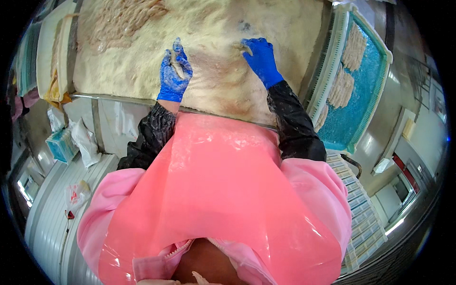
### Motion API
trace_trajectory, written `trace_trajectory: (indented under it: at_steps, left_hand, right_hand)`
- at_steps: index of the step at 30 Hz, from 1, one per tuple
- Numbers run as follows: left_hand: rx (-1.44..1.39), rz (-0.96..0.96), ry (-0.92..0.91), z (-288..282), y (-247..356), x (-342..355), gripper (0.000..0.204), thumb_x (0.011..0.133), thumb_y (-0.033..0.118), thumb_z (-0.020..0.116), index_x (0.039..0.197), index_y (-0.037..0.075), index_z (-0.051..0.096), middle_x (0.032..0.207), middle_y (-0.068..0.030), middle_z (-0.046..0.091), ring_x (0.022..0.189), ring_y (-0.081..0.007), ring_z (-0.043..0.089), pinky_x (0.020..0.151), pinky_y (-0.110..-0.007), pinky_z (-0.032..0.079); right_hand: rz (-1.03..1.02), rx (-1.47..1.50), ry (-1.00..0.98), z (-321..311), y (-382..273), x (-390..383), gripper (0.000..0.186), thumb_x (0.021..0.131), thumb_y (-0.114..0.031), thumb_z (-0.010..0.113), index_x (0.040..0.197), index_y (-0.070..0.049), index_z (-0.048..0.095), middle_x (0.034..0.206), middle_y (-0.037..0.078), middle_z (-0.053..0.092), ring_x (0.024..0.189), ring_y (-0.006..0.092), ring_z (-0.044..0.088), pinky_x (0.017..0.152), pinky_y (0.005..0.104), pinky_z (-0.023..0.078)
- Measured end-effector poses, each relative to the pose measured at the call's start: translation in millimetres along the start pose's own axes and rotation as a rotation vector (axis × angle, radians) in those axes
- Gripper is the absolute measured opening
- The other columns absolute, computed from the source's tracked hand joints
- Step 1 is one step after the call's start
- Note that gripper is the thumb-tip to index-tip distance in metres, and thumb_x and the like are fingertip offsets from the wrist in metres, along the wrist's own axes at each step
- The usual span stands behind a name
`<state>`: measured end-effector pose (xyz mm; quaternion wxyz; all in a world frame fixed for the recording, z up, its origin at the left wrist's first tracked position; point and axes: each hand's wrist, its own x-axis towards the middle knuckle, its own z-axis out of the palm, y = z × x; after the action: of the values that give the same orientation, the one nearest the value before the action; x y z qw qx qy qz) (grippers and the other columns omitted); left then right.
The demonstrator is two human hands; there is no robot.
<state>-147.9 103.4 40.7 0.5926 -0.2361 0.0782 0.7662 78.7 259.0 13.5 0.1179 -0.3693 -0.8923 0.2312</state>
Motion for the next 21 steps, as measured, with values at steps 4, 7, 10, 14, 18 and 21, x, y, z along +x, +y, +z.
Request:
trace_trajectory:
  at_steps: [4,7,10,14,18,21]
  left_hand:
    - [-0.075,-0.03,-0.011,4,1,-3,0.041,0.094,0.028,0.04,0.131,0.011,0.041,0.114,-0.006,0.06,0.085,-0.0101,0.061,0.068,-0.023,0.049]
    - [-0.048,0.015,-0.005,-5,6,-7,0.04,0.095,0.028,0.04,0.132,0.013,0.041,0.113,-0.0055,0.061,0.085,-0.0107,0.061,0.068,-0.024,0.049]
    - [-0.032,0.032,-0.017,-7,8,-10,0.04,0.095,0.028,0.04,0.132,0.012,0.041,0.111,-0.0052,0.062,0.083,-0.0101,0.061,0.067,-0.024,0.049]
    - [-0.095,0.021,-0.009,-2,9,-11,0.04,0.094,0.027,0.041,0.132,0.011,0.041,0.109,-0.0052,0.062,0.085,-0.0102,0.061,0.068,-0.025,0.049]
    - [-0.223,0.003,-0.009,-5,10,-7,0.04,0.095,0.026,0.041,0.132,0.011,0.041,0.111,-0.0064,0.061,0.091,-0.0136,0.061,0.074,-0.027,0.05]
    - [-0.241,0.024,-0.047,-2,8,-8,0.038,0.095,0.025,0.041,0.13,0.01,0.042,0.118,-0.0059,0.057,0.1,-0.0158,0.058,0.082,-0.031,0.049]
  right_hand:
    - [0.066,0.007,-0.119,4,2,4,0.025,0.076,-0.021,0.063,0.099,-0.011,0.063,0.101,0.01,0.062,0.095,0.0259,0.055,0.083,0.0362,0.04]
    - [0.115,0.15,-0.048,11,13,1,0.026,0.076,-0.022,0.063,0.099,-0.009,0.063,0.1,0.011,0.062,0.092,0.0274,0.056,0.081,0.0372,0.042]
    - [0.086,0.184,-0.068,11,5,-1,0.028,0.076,-0.022,0.066,0.099,-0.006,0.063,0.096,0.012,0.063,0.089,0.0272,0.058,0.079,0.0364,0.045]
    - [0.203,0.373,-0.087,13,5,0,0.027,0.075,-0.017,0.069,0.099,-0.004,0.063,0.094,0.012,0.064,0.086,0.0227,0.061,0.075,0.0312,0.048]
    - [0.277,0.572,-0.079,25,25,-4,0.025,0.075,-0.012,0.07,0.098,-0.003,0.064,0.096,0.011,0.065,0.083,0.0173,0.062,0.073,0.0274,0.048]
    - [0.27,0.482,-0.099,21,13,1,0.024,0.076,-0.012,0.069,0.097,-0.003,0.064,0.095,0.009,0.065,0.081,0.0156,0.062,0.073,0.0264,0.048]
